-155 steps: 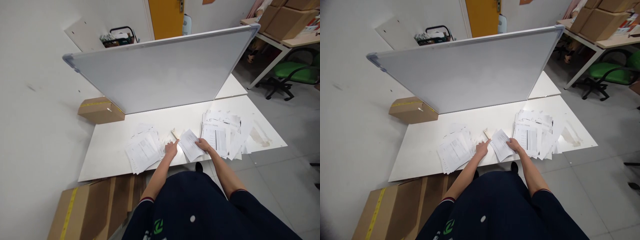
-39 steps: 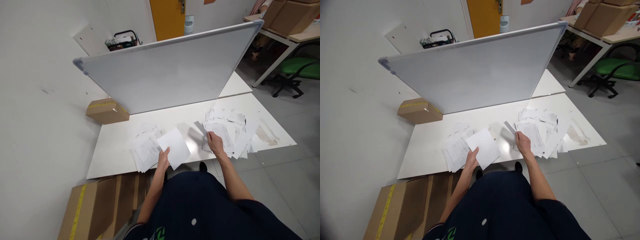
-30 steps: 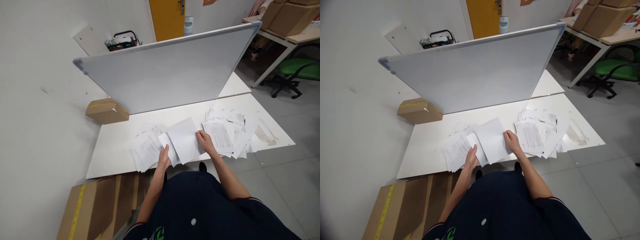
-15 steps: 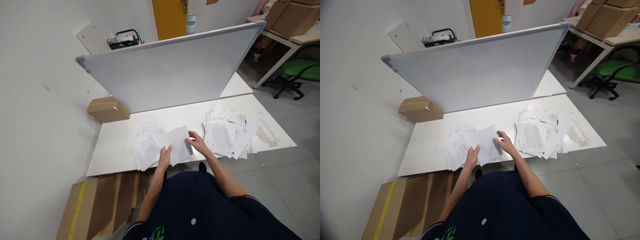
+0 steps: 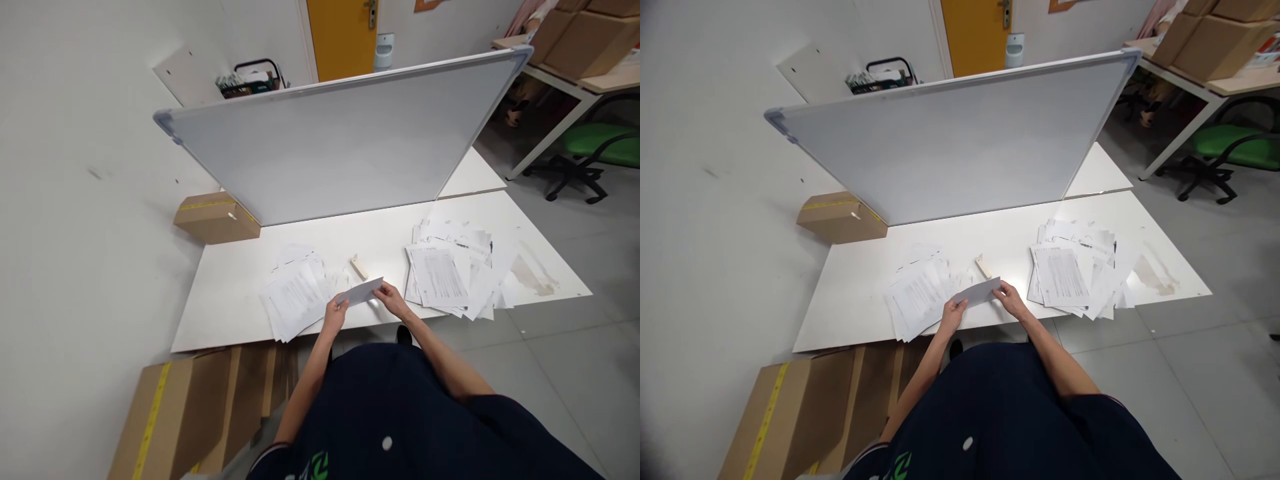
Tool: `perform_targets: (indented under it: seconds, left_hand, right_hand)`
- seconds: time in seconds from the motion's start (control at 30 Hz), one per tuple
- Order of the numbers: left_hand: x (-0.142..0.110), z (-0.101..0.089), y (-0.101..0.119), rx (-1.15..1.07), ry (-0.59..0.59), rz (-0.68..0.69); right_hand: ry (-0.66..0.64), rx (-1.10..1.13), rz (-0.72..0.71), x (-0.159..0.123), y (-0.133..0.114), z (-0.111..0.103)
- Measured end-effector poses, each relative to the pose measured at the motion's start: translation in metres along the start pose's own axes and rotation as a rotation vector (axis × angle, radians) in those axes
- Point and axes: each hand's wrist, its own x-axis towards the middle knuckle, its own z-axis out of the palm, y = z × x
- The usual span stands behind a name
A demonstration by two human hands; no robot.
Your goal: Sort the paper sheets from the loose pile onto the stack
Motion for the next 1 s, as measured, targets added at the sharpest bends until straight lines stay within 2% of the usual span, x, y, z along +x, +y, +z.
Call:
perform_targets:
  seconds: [0.27, 0.5, 0.6, 0.67, 0.77, 0.9, 1.0]
  left_hand:
    - [0.006, 0.002, 0.001, -0.037, 0.023, -0.026]
    - [0.006, 0.006, 0.005, -0.274, -0.028, -0.076]
    - [0.004, 0.012, 0.007, -0.296, -0.064, -0.114]
    - [0.003, 0.016, 0.006, -0.267, -0.109, -0.152]
    - [0.001, 0.019, -0.002, -0.153, -0.175, -0.214]
    - [0.0, 0.016, -0.018, 0.1, -0.176, -0.232]
    - [0.001, 0.015, -0.026, 0.218, -0.176, -0.227]
  right_hand:
    - [-0.028, -0.075, -0.026, 0.007, 0.001, -0.004]
    - [-0.025, -0.236, -0.001, 0.003, -0.02, -0.01]
    - [0.016, -0.322, 0.0, 0.002, -0.028, -0.016]
    - [0.071, -0.352, 0.02, 0.003, -0.029, -0.028]
    - [0.136, -0.372, 0.1, 0.004, -0.026, -0.06]
    - [0.018, -0.513, 0.279, -0.003, -0.011, -0.112]
    - [-0.039, -0.576, 0.377, -0.011, 0.005, -0.131]
